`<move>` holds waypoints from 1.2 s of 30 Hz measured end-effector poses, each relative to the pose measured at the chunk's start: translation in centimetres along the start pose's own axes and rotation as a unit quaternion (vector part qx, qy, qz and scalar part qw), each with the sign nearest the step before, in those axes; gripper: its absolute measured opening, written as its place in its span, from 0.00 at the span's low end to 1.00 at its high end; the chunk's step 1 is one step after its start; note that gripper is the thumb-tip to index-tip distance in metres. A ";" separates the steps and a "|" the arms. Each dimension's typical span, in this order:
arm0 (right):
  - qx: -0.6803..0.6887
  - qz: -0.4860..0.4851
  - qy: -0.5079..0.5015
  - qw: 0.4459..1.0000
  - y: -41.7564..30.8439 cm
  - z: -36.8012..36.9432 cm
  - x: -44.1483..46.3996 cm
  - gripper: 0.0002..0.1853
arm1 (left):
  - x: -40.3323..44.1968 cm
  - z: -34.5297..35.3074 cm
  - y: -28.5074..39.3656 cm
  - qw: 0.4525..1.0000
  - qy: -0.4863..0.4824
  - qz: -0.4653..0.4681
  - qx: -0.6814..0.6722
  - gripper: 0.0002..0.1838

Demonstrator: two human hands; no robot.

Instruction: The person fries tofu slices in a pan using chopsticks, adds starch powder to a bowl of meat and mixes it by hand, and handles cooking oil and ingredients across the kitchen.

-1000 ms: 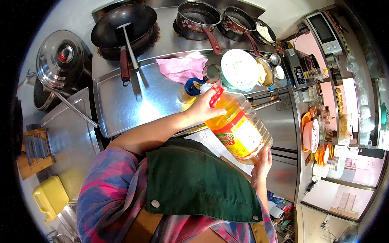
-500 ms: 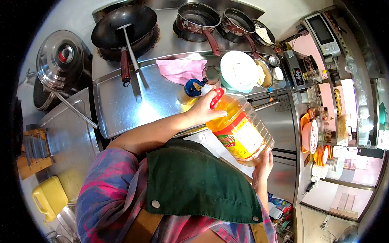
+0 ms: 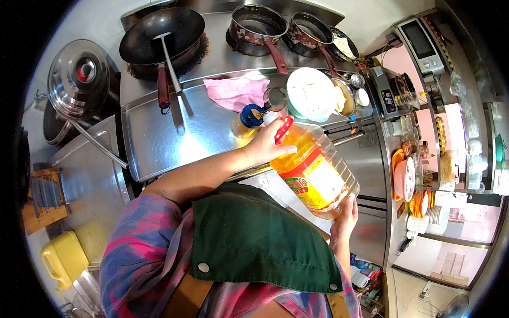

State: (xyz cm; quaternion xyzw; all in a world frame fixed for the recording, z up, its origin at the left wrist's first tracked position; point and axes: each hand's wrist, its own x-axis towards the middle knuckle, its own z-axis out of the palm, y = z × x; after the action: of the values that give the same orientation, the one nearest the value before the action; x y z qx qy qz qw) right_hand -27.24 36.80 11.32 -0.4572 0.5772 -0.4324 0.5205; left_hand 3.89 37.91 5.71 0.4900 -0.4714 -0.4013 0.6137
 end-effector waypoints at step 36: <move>0.022 -0.005 0.026 0.999 -1.1 0.4 -1.0 0.19 | -0.2 0.1 0.4 1.000 0.000 -0.008 -0.020 0.32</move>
State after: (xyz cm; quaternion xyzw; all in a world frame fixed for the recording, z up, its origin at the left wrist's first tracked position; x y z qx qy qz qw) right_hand -26.76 37.53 12.53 -0.4372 0.5785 -0.4597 0.5127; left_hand 3.76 38.15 6.04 0.4813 -0.4599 -0.4153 0.6199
